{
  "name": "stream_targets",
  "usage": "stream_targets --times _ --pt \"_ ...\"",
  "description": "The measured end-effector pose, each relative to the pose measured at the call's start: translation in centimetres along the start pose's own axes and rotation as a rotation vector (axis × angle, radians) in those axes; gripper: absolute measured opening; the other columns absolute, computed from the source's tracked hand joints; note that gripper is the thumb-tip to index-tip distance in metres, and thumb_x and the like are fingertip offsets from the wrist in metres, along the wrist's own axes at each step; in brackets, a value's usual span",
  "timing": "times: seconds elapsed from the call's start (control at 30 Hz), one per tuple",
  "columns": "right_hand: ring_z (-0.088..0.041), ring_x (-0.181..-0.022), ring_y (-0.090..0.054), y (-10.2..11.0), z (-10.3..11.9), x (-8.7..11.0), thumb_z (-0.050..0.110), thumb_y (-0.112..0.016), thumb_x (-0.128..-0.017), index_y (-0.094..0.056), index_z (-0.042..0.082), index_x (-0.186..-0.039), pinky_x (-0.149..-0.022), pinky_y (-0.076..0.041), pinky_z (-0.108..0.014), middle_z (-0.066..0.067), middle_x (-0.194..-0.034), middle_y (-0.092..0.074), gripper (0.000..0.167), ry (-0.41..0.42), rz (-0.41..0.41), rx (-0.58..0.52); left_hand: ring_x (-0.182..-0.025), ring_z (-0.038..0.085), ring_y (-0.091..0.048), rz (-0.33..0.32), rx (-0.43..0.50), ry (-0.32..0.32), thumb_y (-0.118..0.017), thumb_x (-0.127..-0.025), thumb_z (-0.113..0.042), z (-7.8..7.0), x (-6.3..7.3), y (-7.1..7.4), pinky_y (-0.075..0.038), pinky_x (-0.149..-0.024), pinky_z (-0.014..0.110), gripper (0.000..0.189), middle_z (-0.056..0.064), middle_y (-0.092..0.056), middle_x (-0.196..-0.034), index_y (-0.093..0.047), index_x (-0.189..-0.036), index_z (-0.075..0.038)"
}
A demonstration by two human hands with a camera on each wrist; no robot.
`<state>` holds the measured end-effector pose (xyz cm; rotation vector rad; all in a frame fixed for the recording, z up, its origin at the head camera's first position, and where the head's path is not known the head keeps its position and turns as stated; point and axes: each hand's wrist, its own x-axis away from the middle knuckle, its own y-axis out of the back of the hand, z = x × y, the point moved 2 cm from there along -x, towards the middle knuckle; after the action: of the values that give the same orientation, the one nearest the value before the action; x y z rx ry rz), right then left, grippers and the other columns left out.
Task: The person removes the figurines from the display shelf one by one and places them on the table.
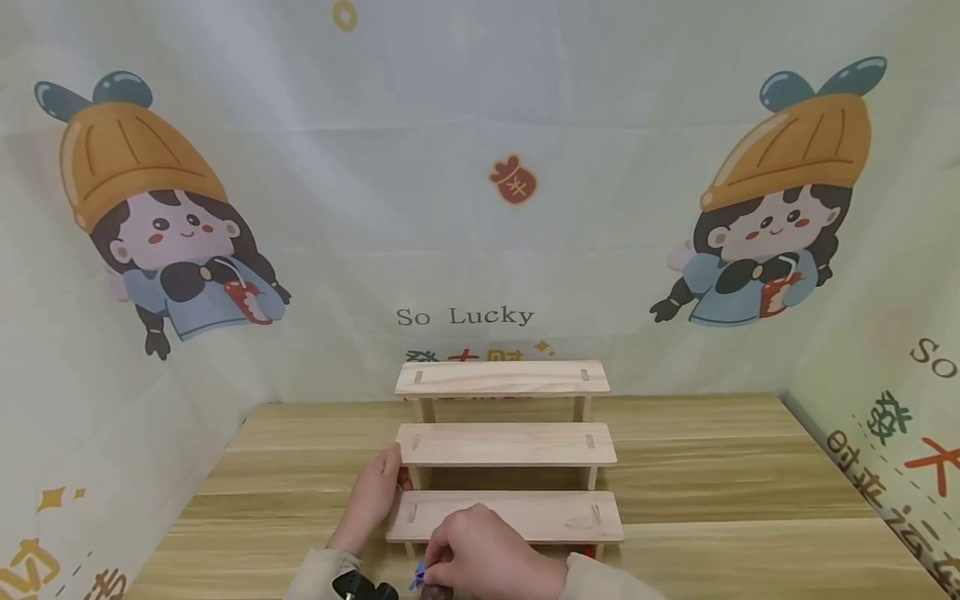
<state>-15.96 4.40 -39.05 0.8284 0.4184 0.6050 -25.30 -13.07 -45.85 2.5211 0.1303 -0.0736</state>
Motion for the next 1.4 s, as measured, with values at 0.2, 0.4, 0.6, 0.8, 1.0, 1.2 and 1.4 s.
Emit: stream_targets --times 0.2,0.4,0.6,0.8,1.0,1.2,1.4 --pt "0.009 -0.064 -0.051 -1.5 -0.5 0.2 0.019 -0.075 -0.082 -0.075 0.016 -0.077 -0.06 -0.044 -0.013 0.018 -0.071 -0.062 0.006 -0.073 0.055 -0.056 -0.063 0.014 -0.047 0.002 0.004 -0.005 -0.025 -0.104 -0.04 0.0 0.0 -0.1 -0.038 -0.064 0.031 0.05 0.001 -0.054 -0.068 -0.053 -0.078 -0.009" --pt "0.008 -0.067 -0.054 -2.5 -1.0 0.2 0.014 -0.073 -0.083 -0.076 0.012 -0.079 -0.061 -0.046 -0.014 0.015 -0.072 -0.066 0.006 -0.1 0.097 -0.11 -0.062 0.014 -0.047 -0.002 0.007 -0.001 -0.025 -0.104 -0.04 0.2 -0.1 -0.2 -0.038 -0.064 0.031 0.05 0.001 -0.054 -0.068 -0.052 -0.077 -0.009" --pt "0.007 -0.069 -0.056 -3.2 -1.3 -0.1 0.012 -0.073 -0.082 -0.076 0.011 -0.08 -0.061 -0.045 -0.012 0.01 -0.076 -0.069 0.004 -0.08 0.108 -0.042 -0.062 0.014 -0.047 0.004 0.008 0.001 -0.024 -0.104 -0.041 0.1 -0.1 -0.2 -0.038 -0.063 0.031 0.051 0.001 -0.055 -0.068 -0.053 -0.077 -0.009" --pt "0.008 -0.068 -0.054 -3.5 -1.5 -0.4 0.009 -0.073 -0.081 -0.076 0.011 -0.08 -0.06 -0.043 -0.01 0.009 -0.076 -0.07 0.004 -0.048 0.118 0.023 -0.062 0.014 -0.047 0.001 0.0 0.001 -0.024 -0.104 -0.04 0.0 -0.1 -0.1 -0.038 -0.063 0.031 0.051 0.001 -0.055 -0.068 -0.053 -0.077 -0.009" --pt "0.007 -0.07 -0.057 -3.9 -1.7 -0.4 0.009 -0.073 -0.08 -0.076 0.011 -0.08 -0.061 -0.043 -0.009 0.007 -0.077 -0.071 0.005 -0.034 0.119 0.073 -0.061 0.014 -0.046 0.003 0.006 -0.003 -0.024 -0.105 -0.039 -0.1 0.0 -0.1 -0.038 -0.062 0.03 0.05 0.002 -0.055 -0.068 -0.052 -0.077 -0.009" --pt "0.008 -0.07 -0.055 -3.9 -1.9 -0.4 0.011 -0.072 -0.079 -0.075 0.009 -0.081 -0.062 -0.041 -0.006 0.006 -0.078 -0.071 0.004 0.041 0.113 0.09 -0.06 0.015 -0.044 0.013 0.012 -0.005 -0.023 -0.105 -0.04 -0.2 0.2 -0.1 -0.037 -0.06 0.03 0.051 0.003 -0.055 -0.068 -0.052 -0.076 -0.009" --pt "0.01 -0.066 -0.051 -3.9 -2.1 -0.1 0.013 -0.071 -0.082 -0.073 0.009 -0.081 -0.059 -0.04 -0.005 0.009 -0.075 -0.068 0.004 0.104 0.082 0.072 -0.06 0.015 -0.044 0.008 0.004 -0.012 -0.023 -0.105 -0.04 -0.2 0.1 -0.1 -0.037 -0.06 0.029 0.051 0.002 -0.055 -0.068 -0.052 -0.076 -0.009"
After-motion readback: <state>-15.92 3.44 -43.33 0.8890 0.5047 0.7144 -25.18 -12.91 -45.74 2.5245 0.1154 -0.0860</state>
